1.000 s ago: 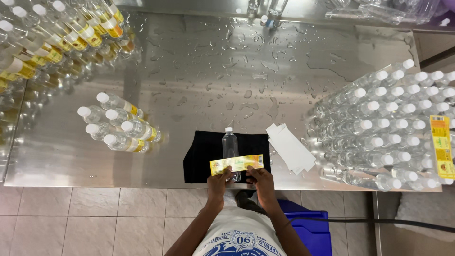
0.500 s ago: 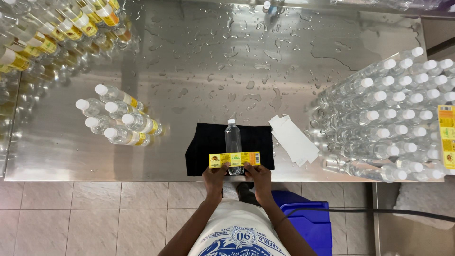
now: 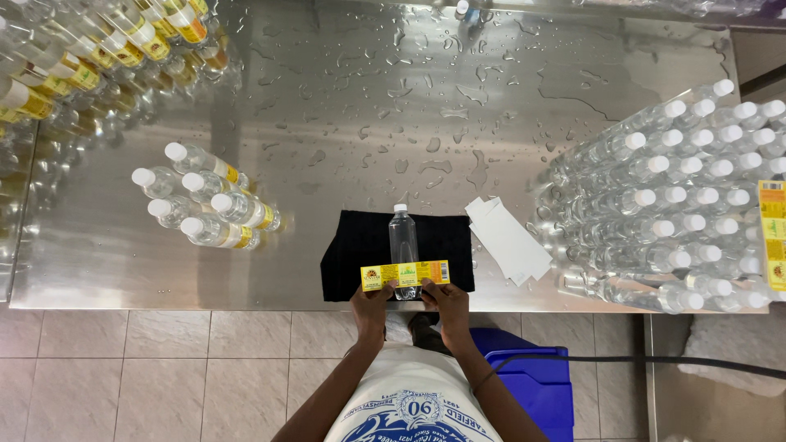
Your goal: The person repeatedly picks up clear plastic bottles from a large group on a stainless steel table. They peel yellow labels from a white backing sheet and wrap them around the bottles, smoothing them into place. The labeled bottles are then placed in a separate group on the left side of the table.
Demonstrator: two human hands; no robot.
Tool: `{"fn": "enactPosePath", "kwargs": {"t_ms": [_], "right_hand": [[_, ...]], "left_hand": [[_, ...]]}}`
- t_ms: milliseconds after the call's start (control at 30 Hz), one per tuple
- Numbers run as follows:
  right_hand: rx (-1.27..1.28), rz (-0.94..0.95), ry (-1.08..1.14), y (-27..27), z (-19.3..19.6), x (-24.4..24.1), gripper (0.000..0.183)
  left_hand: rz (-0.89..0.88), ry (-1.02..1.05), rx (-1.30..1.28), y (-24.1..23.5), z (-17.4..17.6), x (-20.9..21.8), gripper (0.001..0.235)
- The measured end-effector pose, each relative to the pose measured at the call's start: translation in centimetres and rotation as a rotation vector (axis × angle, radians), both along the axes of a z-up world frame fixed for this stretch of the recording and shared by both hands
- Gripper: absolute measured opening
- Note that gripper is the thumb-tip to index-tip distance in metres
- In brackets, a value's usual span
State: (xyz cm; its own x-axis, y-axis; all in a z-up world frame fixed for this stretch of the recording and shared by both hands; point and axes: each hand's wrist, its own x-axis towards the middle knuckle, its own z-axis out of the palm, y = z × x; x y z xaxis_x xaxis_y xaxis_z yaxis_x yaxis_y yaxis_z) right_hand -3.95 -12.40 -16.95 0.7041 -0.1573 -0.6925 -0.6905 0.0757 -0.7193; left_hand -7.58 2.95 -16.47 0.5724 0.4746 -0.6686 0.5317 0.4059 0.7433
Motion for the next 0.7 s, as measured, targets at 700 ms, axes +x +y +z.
{"fn": "enactPosePath", "kwargs": {"t_ms": [700], "right_hand": [[0.123, 0.03, -0.097, 2.3, 2.4, -1.0, 0.084]], "left_hand": [[-0.067, 0.053, 0.063, -0.2, 2.5, 0.3, 0.088]]}}
